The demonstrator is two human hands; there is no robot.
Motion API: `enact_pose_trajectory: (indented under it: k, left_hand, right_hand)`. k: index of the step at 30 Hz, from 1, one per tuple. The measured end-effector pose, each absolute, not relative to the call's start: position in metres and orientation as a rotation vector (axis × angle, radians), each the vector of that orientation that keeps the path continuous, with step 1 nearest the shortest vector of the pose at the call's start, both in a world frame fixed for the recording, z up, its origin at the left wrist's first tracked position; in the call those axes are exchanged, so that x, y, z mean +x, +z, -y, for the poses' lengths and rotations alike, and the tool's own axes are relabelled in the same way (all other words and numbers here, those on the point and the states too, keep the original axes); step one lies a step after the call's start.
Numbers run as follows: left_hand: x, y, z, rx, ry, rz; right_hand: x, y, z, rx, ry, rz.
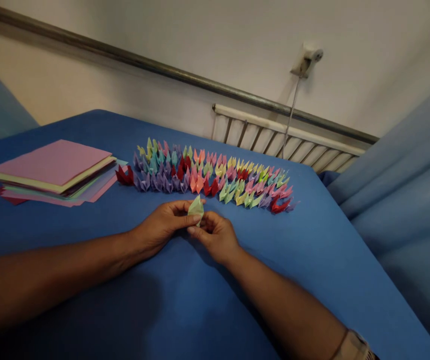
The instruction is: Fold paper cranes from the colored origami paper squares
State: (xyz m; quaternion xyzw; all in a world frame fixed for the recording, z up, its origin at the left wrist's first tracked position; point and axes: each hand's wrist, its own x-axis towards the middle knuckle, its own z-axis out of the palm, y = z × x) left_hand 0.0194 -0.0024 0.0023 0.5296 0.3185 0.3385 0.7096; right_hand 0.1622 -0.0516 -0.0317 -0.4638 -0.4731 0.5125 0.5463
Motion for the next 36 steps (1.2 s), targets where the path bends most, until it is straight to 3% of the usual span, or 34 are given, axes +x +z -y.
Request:
enact_pose_trajectory:
  k: [11, 24, 36]
  left_hand:
    - [0.017, 0.001, 0.004, 1.117, 0.617, -0.601]
    - [0.018, -0.001, -0.008, 1.200, 0.845, -0.746]
    - [0.013, 0.003, -0.012, 0.854, 0.682, -0.721]
  right_hand:
    - [0.166, -0.022, 0.054, -1.104, 1.321, 1.190]
    - [0.170, -0.028, 0.050, -1.180, 1.215, 1.125]
    - [0.173, -0.019, 0.052, -1.086, 1.198, 1.113]
